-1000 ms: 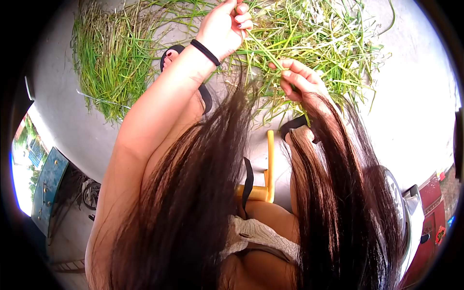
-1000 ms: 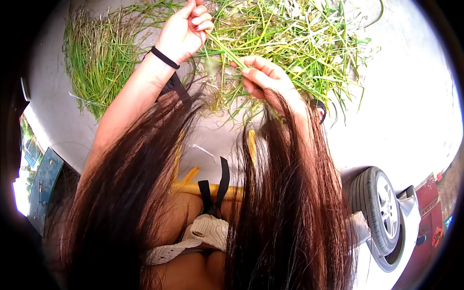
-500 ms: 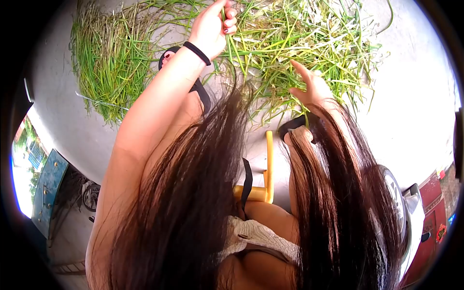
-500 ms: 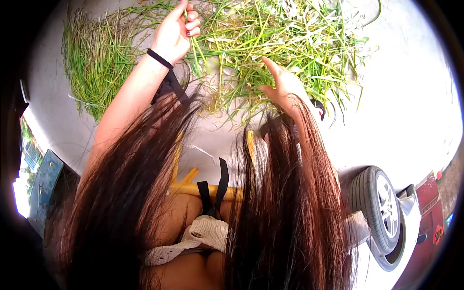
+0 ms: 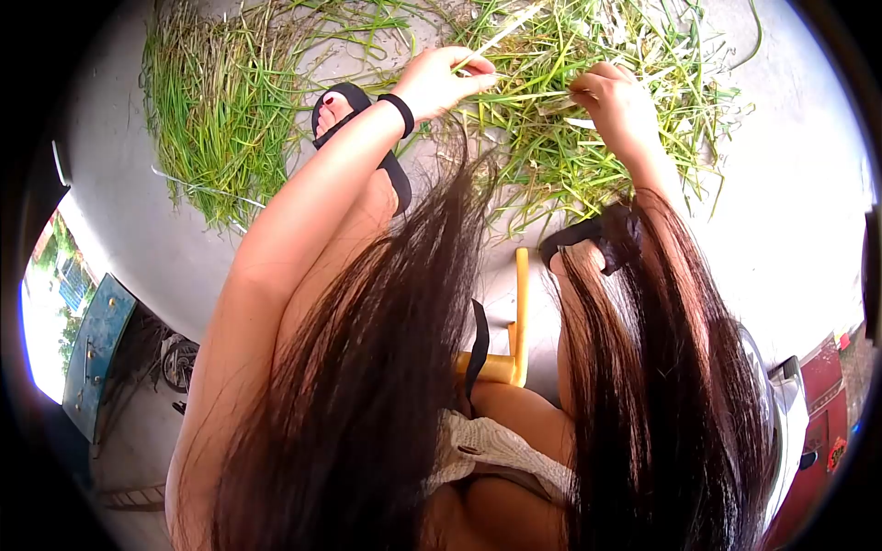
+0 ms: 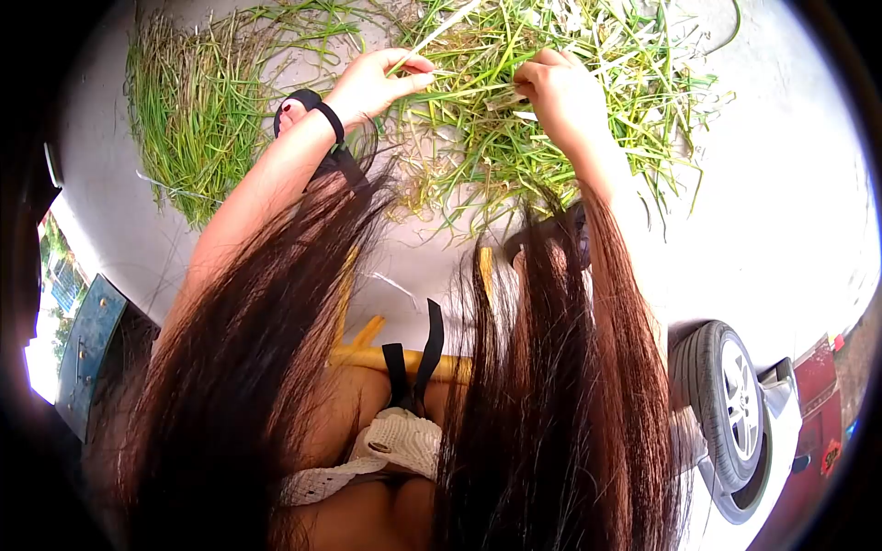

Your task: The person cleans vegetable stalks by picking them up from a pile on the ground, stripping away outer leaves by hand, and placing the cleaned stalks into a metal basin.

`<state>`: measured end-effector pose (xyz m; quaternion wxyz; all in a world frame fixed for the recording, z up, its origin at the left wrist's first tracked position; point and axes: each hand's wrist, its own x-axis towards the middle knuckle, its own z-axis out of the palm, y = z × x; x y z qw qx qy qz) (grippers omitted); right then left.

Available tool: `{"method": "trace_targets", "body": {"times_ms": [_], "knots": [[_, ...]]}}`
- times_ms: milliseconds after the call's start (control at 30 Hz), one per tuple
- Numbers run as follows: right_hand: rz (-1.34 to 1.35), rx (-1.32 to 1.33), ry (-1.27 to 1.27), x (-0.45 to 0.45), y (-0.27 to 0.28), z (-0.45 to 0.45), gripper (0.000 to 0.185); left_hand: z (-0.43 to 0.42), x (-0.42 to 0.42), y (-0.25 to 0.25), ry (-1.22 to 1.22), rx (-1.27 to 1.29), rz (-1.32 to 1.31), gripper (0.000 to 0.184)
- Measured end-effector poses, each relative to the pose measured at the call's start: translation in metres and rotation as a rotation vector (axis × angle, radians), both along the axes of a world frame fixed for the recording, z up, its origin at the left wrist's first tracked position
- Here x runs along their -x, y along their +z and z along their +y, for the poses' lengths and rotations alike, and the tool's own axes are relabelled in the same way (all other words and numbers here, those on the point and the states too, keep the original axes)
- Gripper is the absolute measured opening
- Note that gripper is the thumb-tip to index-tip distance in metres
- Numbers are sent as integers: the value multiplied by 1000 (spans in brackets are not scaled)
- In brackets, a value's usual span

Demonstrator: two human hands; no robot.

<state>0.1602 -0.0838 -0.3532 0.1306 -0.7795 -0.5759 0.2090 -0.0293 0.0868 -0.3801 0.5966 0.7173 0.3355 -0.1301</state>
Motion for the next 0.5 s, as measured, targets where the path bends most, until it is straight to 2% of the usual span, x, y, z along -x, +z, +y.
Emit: {"method": "trace_targets", "body": {"times_ms": [67, 167, 300, 333, 433, 467, 500], "knots": [[2, -43, 12, -10, 23, 1, 12, -2, -5, 11, -84, 20, -27, 27], [-36, -58, -72, -18, 45, -1, 10, -10, -10, 24, -43, 132, -82, 27], [-121, -65, -96, -25, 62, -4, 10, -17, -15, 48, 47, 419, -168, 25], [-122, -113, -74, -29, 61, -7, 19, -17, -16, 52, 30, 406, -161, 25], [-94, -360, -477, -20, 63, -5, 34, -22, -20, 60, 118, 540, -175, 24], [21, -300, -641, -16, 68, -8, 45, -23, -22, 65, 126, 521, -153, 24], [238, -360, -818, -8, 69, -5, 45, -23, -26, 71, 134, 505, -131, 23]]}}
